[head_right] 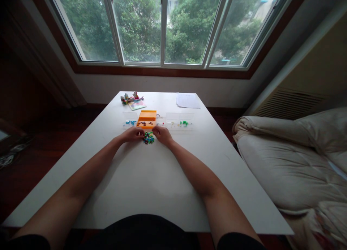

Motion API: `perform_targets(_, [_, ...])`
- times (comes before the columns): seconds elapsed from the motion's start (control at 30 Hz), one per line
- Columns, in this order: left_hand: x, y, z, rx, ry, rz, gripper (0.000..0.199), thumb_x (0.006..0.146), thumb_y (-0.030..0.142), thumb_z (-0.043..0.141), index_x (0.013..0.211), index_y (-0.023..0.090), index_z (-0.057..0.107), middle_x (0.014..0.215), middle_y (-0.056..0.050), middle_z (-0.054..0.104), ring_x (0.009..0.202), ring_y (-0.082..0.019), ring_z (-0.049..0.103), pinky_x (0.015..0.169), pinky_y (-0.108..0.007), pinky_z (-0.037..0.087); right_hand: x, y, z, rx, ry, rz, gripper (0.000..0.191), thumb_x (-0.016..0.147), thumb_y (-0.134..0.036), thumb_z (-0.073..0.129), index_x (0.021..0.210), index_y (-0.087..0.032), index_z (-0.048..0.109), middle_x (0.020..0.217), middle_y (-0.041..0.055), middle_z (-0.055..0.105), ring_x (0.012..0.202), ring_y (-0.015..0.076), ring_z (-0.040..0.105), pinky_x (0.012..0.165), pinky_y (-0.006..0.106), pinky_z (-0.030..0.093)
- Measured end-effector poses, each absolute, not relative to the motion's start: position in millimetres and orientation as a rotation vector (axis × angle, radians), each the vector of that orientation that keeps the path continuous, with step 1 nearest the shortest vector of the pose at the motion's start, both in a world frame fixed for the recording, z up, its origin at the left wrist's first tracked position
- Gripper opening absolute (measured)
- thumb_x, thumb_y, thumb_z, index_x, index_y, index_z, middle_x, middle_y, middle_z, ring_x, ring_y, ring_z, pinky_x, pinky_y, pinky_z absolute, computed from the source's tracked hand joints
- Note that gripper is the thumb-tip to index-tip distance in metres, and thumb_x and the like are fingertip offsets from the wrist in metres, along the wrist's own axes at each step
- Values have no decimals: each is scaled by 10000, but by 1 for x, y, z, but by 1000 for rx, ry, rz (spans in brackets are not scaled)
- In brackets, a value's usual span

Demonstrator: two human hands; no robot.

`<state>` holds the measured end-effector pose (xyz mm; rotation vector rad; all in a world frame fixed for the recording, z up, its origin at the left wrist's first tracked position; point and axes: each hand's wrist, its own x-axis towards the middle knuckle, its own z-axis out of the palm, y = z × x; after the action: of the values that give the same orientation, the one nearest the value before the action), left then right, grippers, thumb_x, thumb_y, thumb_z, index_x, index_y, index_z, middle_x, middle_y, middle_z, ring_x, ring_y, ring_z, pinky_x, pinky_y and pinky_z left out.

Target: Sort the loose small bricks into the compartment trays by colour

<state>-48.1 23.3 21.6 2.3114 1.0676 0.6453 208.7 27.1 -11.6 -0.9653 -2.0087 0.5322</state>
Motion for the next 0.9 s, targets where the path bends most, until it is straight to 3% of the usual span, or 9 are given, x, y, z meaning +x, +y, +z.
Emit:
perform_targets(0.37, [-53, 30, 11, 2306, 1102, 632, 151, 802, 283, 682, 880, 232, 800, 789, -19, 741, 692, -156, 621, 667, -249, 463, 211, 28, -13, -975, -2011, 532, 161, 910, -248, 563, 960, -200, 709, 816, 16, 683, 699, 142, 553, 689, 252, 426])
perform_targets(0.63, [-55, 37, 5, 2237, 1169, 857, 220, 860, 377, 647, 887, 193, 764, 849, -40, 736, 730, -164, 612, 690, -261, 467, 212, 30, -15, -951, -2014, 514, 158, 926, -254, 565, 960, -192, 706, 803, 10, 679, 679, 128, 547, 668, 239, 412])
perform_targets(0.9, [-51, 41, 0, 1804, 1061, 1146, 272, 859, 421, 654, 918, 157, 680, 732, -22, 676, 652, -154, 618, 641, -280, 499, 210, 28, -14, -950, -1997, 516, 141, 922, -239, 567, 937, -196, 701, 792, 4, 679, 665, 124, 539, 653, 235, 395])
